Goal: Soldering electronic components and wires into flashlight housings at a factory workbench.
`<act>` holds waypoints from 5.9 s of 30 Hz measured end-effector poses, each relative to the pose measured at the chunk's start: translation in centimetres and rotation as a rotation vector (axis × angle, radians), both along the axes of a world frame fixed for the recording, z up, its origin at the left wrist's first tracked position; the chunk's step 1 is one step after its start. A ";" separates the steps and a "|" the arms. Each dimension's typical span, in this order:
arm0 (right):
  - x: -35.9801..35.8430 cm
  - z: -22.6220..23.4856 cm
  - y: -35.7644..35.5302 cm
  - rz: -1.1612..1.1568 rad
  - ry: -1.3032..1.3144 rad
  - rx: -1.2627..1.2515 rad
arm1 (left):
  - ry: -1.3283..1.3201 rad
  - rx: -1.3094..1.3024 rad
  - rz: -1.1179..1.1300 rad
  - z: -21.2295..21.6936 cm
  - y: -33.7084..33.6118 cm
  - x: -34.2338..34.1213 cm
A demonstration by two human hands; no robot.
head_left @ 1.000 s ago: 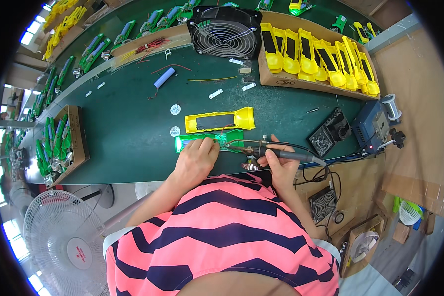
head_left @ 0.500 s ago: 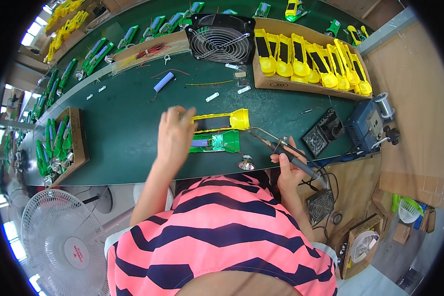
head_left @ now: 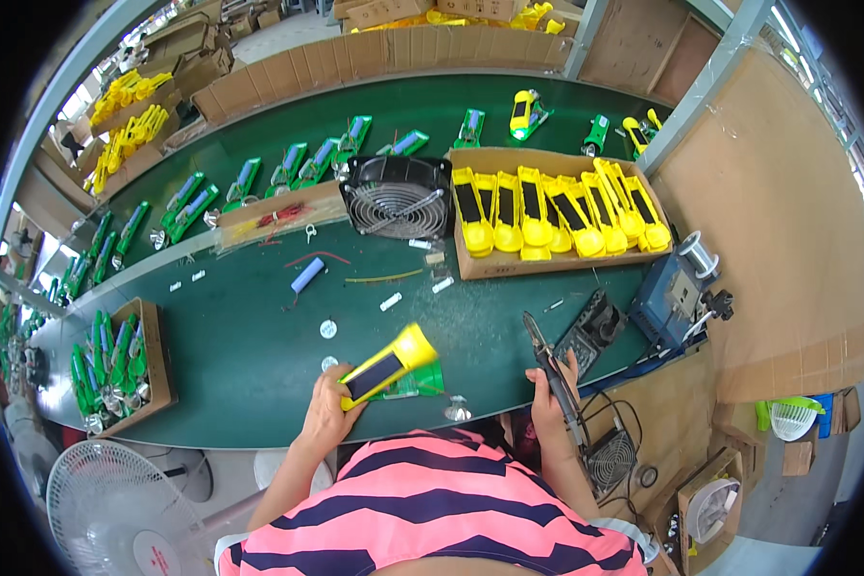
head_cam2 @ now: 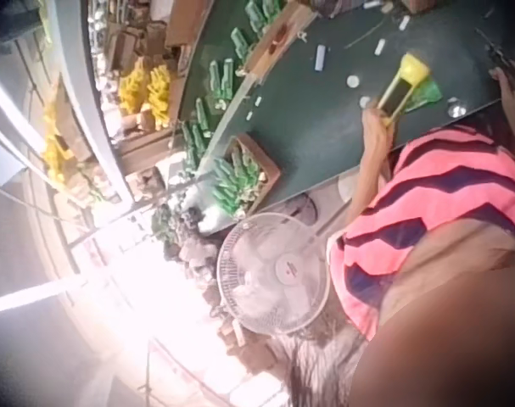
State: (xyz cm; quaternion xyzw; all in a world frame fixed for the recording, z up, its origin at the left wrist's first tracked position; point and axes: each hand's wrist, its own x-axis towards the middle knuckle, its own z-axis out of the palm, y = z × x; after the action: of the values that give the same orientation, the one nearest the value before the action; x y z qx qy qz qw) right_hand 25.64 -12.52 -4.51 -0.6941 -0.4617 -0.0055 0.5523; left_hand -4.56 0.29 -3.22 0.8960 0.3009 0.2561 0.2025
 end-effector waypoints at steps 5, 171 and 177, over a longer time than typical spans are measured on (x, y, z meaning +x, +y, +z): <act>1.1 -0.6 1.2 -0.001 -0.087 -0.060 | -0.012 0.151 -0.148 5.2 6.1 2.3; -3.6 2.3 6.1 0.760 0.083 -0.250 | 0.244 0.043 0.186 3.1 -1.2 7.9; -2.0 4.2 6.0 0.730 -0.073 -0.113 | 0.284 -0.046 0.228 2.8 -0.4 7.6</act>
State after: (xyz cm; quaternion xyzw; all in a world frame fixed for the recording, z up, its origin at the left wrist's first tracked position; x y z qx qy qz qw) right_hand 23.68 -6.51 -0.27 -0.5124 -0.6979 0.1926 0.4619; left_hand 3.08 -0.10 -0.47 0.8783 0.4321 0.1413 0.1482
